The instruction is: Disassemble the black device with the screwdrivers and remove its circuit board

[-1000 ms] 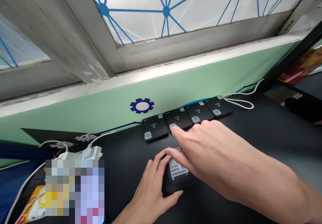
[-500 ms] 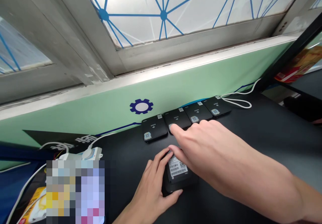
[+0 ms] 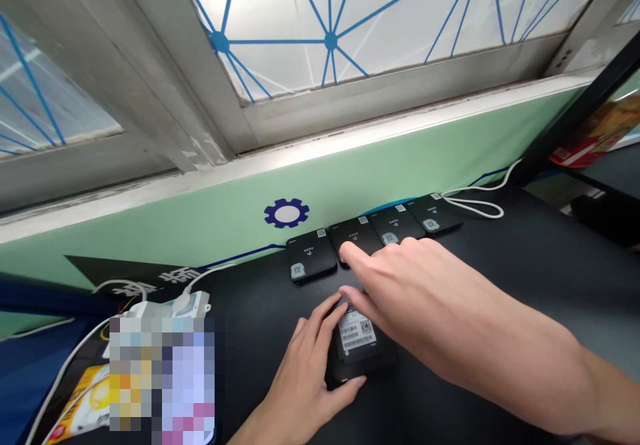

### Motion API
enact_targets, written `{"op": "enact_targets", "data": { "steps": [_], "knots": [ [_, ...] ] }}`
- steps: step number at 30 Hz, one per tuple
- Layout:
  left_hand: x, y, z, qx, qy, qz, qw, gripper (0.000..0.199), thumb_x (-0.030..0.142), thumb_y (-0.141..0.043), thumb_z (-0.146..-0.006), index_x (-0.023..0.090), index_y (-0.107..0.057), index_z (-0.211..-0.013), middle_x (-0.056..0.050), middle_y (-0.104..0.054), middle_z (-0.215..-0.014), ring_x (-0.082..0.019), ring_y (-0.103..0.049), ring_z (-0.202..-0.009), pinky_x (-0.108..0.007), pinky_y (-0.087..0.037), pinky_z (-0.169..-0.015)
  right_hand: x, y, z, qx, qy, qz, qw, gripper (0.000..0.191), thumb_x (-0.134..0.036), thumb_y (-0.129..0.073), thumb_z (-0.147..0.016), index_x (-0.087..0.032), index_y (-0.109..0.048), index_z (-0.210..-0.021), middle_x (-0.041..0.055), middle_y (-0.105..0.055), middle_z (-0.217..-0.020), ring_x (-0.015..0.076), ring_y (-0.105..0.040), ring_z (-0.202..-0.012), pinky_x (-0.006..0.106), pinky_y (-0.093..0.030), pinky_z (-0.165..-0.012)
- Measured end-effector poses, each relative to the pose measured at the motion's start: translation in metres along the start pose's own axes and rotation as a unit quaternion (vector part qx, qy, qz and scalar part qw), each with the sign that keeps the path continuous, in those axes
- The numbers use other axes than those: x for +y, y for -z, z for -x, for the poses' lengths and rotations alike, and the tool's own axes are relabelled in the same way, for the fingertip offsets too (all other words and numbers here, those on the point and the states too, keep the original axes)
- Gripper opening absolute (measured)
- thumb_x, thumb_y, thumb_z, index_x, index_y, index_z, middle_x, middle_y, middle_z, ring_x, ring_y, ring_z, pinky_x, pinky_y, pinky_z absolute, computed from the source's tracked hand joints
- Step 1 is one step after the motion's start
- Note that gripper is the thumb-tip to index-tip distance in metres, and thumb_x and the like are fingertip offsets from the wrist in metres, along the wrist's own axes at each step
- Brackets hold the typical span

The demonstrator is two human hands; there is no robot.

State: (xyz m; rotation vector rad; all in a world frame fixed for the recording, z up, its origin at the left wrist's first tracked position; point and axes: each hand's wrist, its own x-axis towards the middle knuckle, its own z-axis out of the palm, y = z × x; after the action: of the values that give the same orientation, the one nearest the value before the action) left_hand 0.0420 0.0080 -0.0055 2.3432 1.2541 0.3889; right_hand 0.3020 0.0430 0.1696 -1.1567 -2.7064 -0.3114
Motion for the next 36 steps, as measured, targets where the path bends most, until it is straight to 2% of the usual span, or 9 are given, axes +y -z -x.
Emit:
{"op": "enact_targets", "data": {
  "steps": [2,5,9,12,19,24,27,32,36],
  "knots": [
    [0.001,0.001,0.0,0.0,0.001,0.005,1.0,0.109,0.026,-0.088,-0.09,0.037,-0.026,-0.179,-0.017,-0.046,-0.18,-0.047,-0.063,-0.15,-0.078,-0.05,-0.124,0.001,-0.002,0.003,0.031,0.0,-0.01,0.999,0.043,-0.02,-0.076,-0.101,-0.004,-0.071,-0.141,0.0131,-0.082,-0.105,0.0231,-0.07,-0.073,0.037,-0.047,-0.064],
    [0.002,0.003,-0.001,-0.005,0.005,0.007,1.0,0.106,0.025,-0.087,-0.09,0.038,-0.028,-0.178,-0.017,-0.045,-0.18,-0.047,-0.063,-0.15,-0.079,-0.049,-0.124,0.001,0.001,0.005,0.034,0.026,0.01,0.999,0.048,-0.019,-0.074,-0.1,-0.001,-0.07,-0.144,0.0181,-0.083,-0.122,0.0243,-0.071,-0.076,0.039,-0.048,-0.062],
    [0.002,0.003,-0.001,-0.002,0.002,0.005,1.0,0.105,0.026,-0.087,-0.089,0.037,-0.03,-0.177,-0.017,-0.046,-0.179,-0.047,-0.066,-0.146,-0.076,-0.055,-0.12,-0.002,0.01,-0.001,-0.033,0.043,0.032,0.998,0.022,-0.018,-0.071,-0.101,-0.011,-0.082,-0.119,0.0173,-0.082,-0.135,0.0233,-0.07,-0.075,0.04,-0.042,-0.055],
    [0.0,0.002,0.0,0.007,-0.005,0.004,1.0,0.104,0.029,-0.088,-0.09,0.035,-0.031,-0.177,-0.017,-0.046,-0.179,-0.047,-0.065,-0.146,-0.075,-0.054,-0.121,-0.002,0.011,-0.004,-0.012,0.05,0.042,0.998,0.015,-0.021,-0.069,-0.104,-0.015,-0.082,-0.105,0.0173,-0.082,-0.134,0.0238,-0.07,-0.074,0.04,-0.038,-0.053],
    [-0.001,-0.003,0.001,-0.001,0.0,0.011,1.0,0.109,0.028,-0.09,-0.088,0.036,-0.03,-0.177,-0.017,-0.046,-0.179,-0.048,-0.061,-0.152,-0.079,-0.048,-0.125,0.003,-0.004,0.003,0.029,0.012,-0.006,0.999,0.039,-0.02,-0.075,-0.104,-0.008,-0.073,-0.141,0.011,-0.081,-0.104,0.0232,-0.069,-0.07,0.037,-0.042,-0.06],
    [-0.004,-0.003,0.001,0.007,0.003,0.019,1.0,0.106,0.029,-0.091,-0.087,0.038,-0.036,-0.176,-0.016,-0.043,-0.18,-0.047,-0.061,-0.151,-0.075,-0.047,-0.127,0.002,-0.009,0.009,0.042,0.032,-0.008,0.999,0.061,-0.014,-0.069,-0.102,0.003,-0.056,-0.159,0.0235,-0.078,-0.141,0.0304,-0.077,-0.096,0.04,-0.052,-0.07],
    [-0.006,0.0,0.0,0.003,0.008,0.036,0.999,0.104,0.031,-0.092,-0.085,0.039,-0.038,-0.174,-0.015,-0.045,-0.178,-0.046,-0.063,-0.148,-0.069,-0.054,-0.122,0.0,-0.004,0.009,0.048,0.053,0.019,0.997,0.052,-0.013,-0.067,-0.101,-0.001,-0.065,-0.151,0.0244,-0.072,-0.155,0.0342,-0.078,-0.108,0.043,-0.054,-0.073],
    [-0.002,0.003,0.0,0.022,0.02,0.061,0.998,0.102,0.023,-0.088,-0.076,0.038,-0.045,-0.168,-0.013,-0.047,-0.173,-0.042,-0.067,-0.14,-0.06,-0.064,-0.112,0.0,0.006,0.001,-0.008,0.027,0.015,0.999,0.017,-0.024,-0.078,-0.102,-0.017,-0.078,-0.117,0.0091,-0.081,-0.101,0.0223,-0.066,-0.065,0.037,-0.037,-0.057],
    [-0.001,0.003,-0.001,0.027,0.02,0.068,0.997,0.102,0.02,-0.086,-0.074,0.039,-0.046,-0.166,-0.012,-0.046,-0.171,-0.041,-0.066,-0.139,-0.058,-0.065,-0.111,0.004,0.005,-0.001,-0.031,0.003,-0.014,0.999,0.012,-0.02,-0.079,-0.102,-0.016,-0.075,-0.113,0.0055,-0.075,-0.09,0.0202,-0.064,-0.066,0.035,-0.038,-0.061]
  ]
}}
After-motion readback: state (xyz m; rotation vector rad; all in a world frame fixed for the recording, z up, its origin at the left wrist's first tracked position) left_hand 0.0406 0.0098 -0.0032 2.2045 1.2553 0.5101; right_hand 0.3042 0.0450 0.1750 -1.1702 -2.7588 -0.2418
